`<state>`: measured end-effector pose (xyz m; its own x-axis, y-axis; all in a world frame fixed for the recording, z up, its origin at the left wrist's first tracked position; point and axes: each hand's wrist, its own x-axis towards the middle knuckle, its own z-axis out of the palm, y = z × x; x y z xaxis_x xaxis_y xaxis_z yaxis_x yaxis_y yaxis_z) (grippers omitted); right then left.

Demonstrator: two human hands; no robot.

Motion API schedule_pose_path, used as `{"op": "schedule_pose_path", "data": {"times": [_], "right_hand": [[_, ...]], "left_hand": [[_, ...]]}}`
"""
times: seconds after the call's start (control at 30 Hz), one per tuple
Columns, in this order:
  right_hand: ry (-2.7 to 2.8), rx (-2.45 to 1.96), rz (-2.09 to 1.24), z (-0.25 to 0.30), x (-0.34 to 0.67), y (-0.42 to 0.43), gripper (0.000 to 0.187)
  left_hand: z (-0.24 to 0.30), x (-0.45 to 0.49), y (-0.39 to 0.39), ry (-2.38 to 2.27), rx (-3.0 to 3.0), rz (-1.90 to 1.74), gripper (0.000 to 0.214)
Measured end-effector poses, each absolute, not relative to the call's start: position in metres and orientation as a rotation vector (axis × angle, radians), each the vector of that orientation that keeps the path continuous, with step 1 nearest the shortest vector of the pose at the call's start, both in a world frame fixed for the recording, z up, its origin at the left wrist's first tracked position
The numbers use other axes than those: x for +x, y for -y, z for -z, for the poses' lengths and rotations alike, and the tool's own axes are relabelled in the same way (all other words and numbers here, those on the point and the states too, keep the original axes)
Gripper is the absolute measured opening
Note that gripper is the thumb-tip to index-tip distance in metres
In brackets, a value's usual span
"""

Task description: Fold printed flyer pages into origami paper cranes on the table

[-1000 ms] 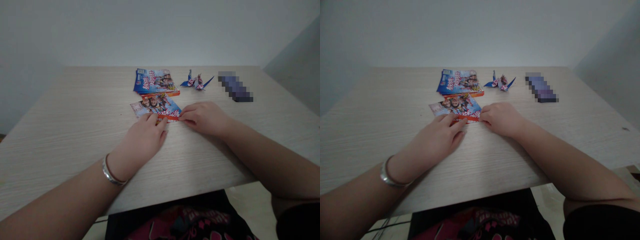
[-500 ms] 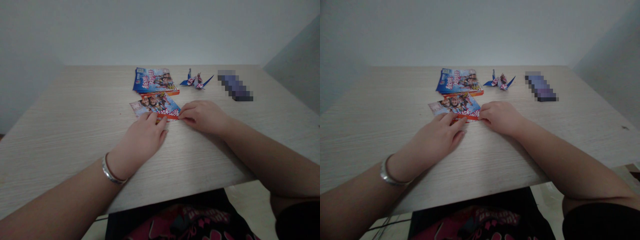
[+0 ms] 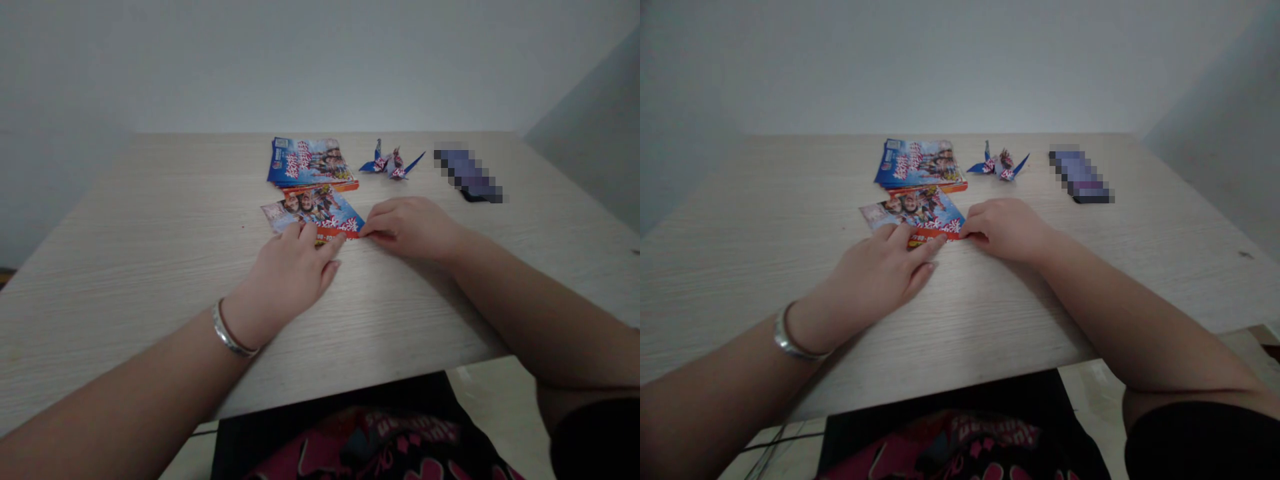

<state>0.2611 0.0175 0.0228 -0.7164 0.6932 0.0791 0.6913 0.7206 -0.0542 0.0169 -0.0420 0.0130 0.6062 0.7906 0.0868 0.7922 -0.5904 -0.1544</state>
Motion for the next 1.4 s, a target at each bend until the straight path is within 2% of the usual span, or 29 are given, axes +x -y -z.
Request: {"op": "schedule_pose_path", "data": {"times": [0.93,1.07,1.4], "right_hand": [[2.779,-1.330,-0.147,-0.030,0.270,-0.026,0.028],[2.789,-1.256,-0.216,-0.029,0.271,-0.026,0.031],[2.904,-1.182,-0.121,-0.031,0.269,-0.017,0.020]], "left_hand": [[-0.012,0.015,0.042,1.326,-2.672,-0.015,0.048],[-0.012,0.015,0.042,1.321,-2.672,-0.013,0.049],[-0.014,0.017,0.042,1.325,-2.686,-0.016,0.049]]}}
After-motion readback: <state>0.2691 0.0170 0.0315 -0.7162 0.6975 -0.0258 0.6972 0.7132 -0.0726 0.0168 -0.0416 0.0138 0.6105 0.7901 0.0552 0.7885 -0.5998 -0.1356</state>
